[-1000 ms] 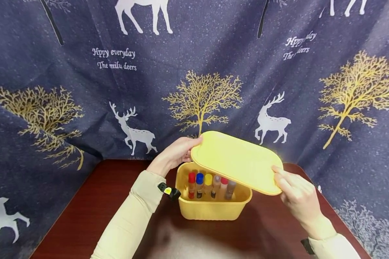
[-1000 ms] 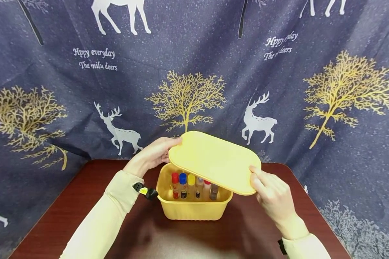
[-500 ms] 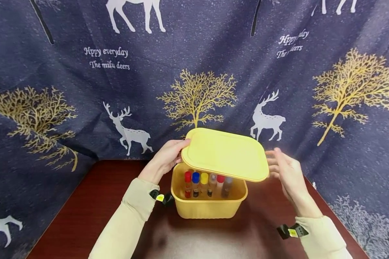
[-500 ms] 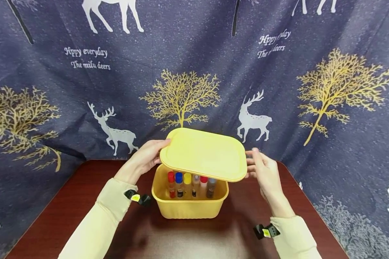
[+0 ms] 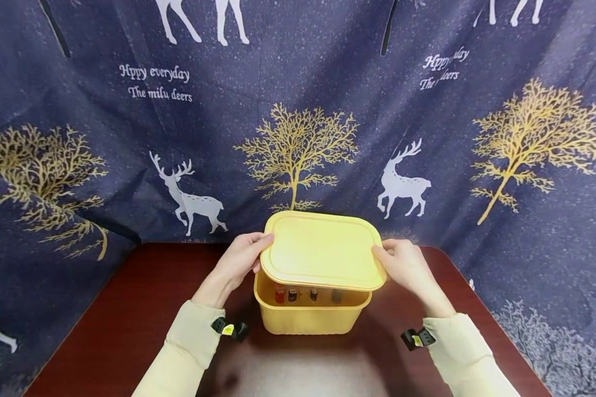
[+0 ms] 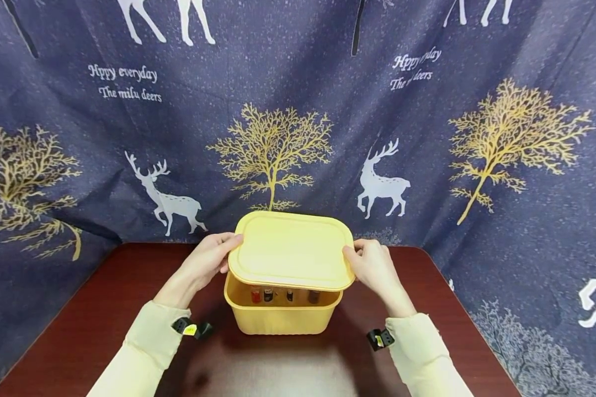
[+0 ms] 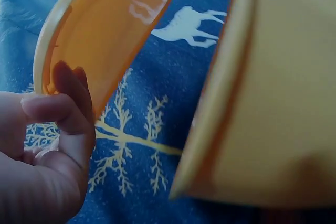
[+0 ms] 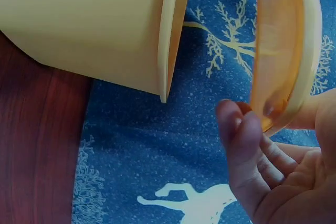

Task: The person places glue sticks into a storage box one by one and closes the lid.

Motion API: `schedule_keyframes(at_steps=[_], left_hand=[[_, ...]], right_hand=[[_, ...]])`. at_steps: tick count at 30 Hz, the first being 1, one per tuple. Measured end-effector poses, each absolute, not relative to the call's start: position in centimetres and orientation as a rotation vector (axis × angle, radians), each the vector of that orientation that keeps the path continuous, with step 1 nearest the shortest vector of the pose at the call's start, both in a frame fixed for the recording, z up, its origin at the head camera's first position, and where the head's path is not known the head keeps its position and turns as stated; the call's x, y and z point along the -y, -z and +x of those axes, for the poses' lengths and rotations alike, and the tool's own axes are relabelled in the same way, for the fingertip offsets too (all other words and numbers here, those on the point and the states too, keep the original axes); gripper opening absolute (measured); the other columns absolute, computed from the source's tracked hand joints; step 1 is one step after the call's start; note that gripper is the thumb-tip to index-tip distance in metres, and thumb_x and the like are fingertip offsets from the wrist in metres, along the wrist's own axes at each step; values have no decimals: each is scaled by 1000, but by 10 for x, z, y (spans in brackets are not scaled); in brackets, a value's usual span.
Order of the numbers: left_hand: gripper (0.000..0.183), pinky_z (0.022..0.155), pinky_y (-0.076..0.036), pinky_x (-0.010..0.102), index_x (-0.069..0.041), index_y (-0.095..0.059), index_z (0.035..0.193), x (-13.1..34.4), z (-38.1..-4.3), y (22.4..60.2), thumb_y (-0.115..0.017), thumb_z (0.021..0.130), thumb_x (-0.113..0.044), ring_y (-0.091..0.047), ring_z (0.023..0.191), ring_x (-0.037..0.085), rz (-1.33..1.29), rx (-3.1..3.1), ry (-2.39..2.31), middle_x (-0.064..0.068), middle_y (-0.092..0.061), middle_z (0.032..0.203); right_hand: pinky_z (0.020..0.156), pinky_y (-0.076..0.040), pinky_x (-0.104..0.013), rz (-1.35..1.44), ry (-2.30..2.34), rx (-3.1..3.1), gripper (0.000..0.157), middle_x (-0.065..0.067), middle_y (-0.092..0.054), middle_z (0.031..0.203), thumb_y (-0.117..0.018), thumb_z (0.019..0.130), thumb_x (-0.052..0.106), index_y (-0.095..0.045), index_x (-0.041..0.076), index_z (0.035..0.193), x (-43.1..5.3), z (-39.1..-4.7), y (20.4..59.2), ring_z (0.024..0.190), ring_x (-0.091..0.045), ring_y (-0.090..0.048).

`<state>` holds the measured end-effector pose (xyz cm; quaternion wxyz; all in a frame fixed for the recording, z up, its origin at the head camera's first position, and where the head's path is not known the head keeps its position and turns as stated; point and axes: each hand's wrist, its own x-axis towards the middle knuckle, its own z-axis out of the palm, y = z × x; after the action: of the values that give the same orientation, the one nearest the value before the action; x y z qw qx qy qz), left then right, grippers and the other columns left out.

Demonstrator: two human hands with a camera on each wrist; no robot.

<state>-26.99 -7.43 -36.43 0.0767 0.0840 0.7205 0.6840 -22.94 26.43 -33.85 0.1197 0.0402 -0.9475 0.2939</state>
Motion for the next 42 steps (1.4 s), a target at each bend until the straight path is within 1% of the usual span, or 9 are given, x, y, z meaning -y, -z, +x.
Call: schedule_keyframes(at_steps=[3, 7, 12, 17, 23, 33, 37, 40, 42], left_hand=[[37, 46, -41, 23, 1, -53, 121, 73, -266, 369, -62, 98, -26, -44, 43, 13, 232, -2286, -1985, 7, -60, 65], [45, 46, -46, 28, -1, -51, 130, 74, -262, 371, -61, 97, -30, -51, 45, 19, 262, -2531, -1772, 8, -64, 68], [51, 51, -48, 30, 0, -48, 139, 78, -260, 374, -55, 99, -30, -58, 53, 16, 365, -2832, -1423, 2, -64, 67], [49, 57, -46, 29, 0, -52, 137, 82, -258, 380, -52, 98, -28, -56, 58, 13, 386, -2983, -1174, -2, -61, 67], [39, 56, -41, 31, -5, -62, 127, 84, -256, 387, -53, 96, -26, -52, 60, 16, 376, -3024, -1068, -1, -54, 64], [32, 58, -41, 33, -7, -67, 117, 87, -256, 399, -54, 95, -26, -51, 62, 17, 359, -3034, -1055, -2, -55, 65], [35, 62, -43, 34, -6, -65, 122, 87, -257, 403, -54, 95, -26, -54, 66, 17, 347, -3027, -1068, -1, -60, 71], [41, 67, -46, 35, -2, -62, 128, 87, -257, 406, -54, 95, -26, -56, 70, 16, 343, -3009, -1094, 1, -65, 79], [43, 70, -47, 36, 0, -60, 130, 87, -258, 408, -54, 95, -26, -58, 72, 15, 345, -2978, -1135, 1, -67, 80]], right_hand=[[58, -45, -31, 110, -857, 2813, 36, 0, -67, 73, -56, 97, 32, -72, 2, 107, -264, -229, 340, 65, -15, -59], [53, -44, -31, 89, -841, 2838, 32, 1, -63, 67, -56, 96, 29, -73, 2, 102, -263, -231, 343, 59, -15, -56], [51, -41, -31, 132, -766, 2840, 26, 2, -58, 59, -56, 94, 24, -73, 7, 84, -256, -237, 350, 55, -16, -52], [49, -38, -31, 157, -700, 2852, 28, 2, -51, 54, -56, 92, 21, -66, 10, 69, -249, -241, 360, 51, -17, -48], [46, -35, -30, 169, -666, 2880, 33, 2, -44, 49, -55, 90, 18, -53, 12, 58, -245, -242, 370, 46, -16, -43], [45, -32, -29, 139, -655, 2883, 34, 2, -41, 49, -58, 89, 19, -51, 12, 56, -241, -244, 377, 47, -15, -40], [46, -32, -30, 135, -665, 2881, 34, 2, -42, 50, -57, 89, 19, -51, 12, 56, -240, -244, 379, 48, -16, -41], [47, -34, -31, 127, -694, 2873, 35, 1, -44, 51, -57, 91, 21, -53, 12, 58, -241, -242, 381, 49, -16, -43], [47, -38, -30, 105, -762, 2887, 36, 1, -47, 51, -57, 93, 22, -56, 11, 59, -242, -238, 384, 48, -17, -48]])
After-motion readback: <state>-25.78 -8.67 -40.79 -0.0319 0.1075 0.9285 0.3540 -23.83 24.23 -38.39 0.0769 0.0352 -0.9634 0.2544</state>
